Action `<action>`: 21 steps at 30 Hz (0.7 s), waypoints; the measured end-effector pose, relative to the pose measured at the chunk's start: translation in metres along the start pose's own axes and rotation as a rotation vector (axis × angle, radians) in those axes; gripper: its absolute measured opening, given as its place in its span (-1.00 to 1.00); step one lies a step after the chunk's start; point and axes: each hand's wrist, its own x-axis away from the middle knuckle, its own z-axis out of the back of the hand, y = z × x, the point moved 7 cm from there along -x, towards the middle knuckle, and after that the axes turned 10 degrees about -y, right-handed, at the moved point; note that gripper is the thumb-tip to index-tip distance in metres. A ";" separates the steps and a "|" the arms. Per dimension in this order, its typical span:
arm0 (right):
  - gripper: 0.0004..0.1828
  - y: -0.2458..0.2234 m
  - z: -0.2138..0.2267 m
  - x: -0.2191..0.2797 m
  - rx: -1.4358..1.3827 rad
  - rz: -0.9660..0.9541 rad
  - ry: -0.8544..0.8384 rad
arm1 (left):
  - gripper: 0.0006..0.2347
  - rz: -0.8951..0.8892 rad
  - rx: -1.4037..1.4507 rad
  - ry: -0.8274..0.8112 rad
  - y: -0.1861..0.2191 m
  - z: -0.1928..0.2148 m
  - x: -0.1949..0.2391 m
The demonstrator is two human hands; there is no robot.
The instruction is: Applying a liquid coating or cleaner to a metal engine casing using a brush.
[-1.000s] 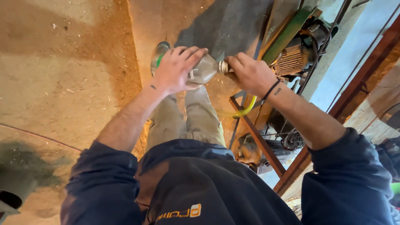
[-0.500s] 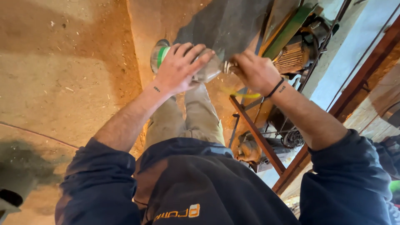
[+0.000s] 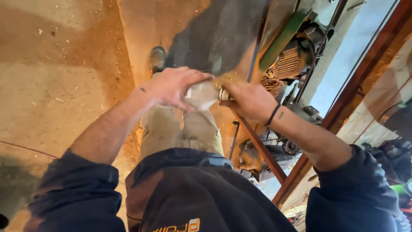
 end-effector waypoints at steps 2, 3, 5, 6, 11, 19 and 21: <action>-0.52 -0.016 -0.007 0.014 0.181 0.085 -0.025 | -0.08 0.028 0.098 -0.152 0.008 -0.006 -0.001; -0.51 -0.027 -0.010 0.018 0.377 0.192 -0.038 | -0.08 0.063 0.181 -0.285 0.009 -0.012 0.001; -0.51 -0.045 0.003 0.022 0.517 0.333 0.013 | -0.10 0.068 0.319 -0.396 0.000 -0.024 -0.003; -0.51 -0.057 0.009 0.026 0.651 0.462 0.078 | -0.11 0.060 0.448 -0.517 -0.003 -0.033 -0.002; -0.47 -0.048 -0.005 0.031 0.420 0.419 0.085 | -0.11 0.075 0.374 -0.478 0.025 -0.020 0.007; -0.65 0.040 -0.061 0.027 -0.636 -0.279 -0.155 | -0.15 -0.001 -0.586 0.253 0.053 -0.034 0.024; -0.64 0.038 -0.064 0.029 -0.692 -0.328 -0.116 | -0.18 -0.048 -0.718 0.439 0.062 -0.039 0.033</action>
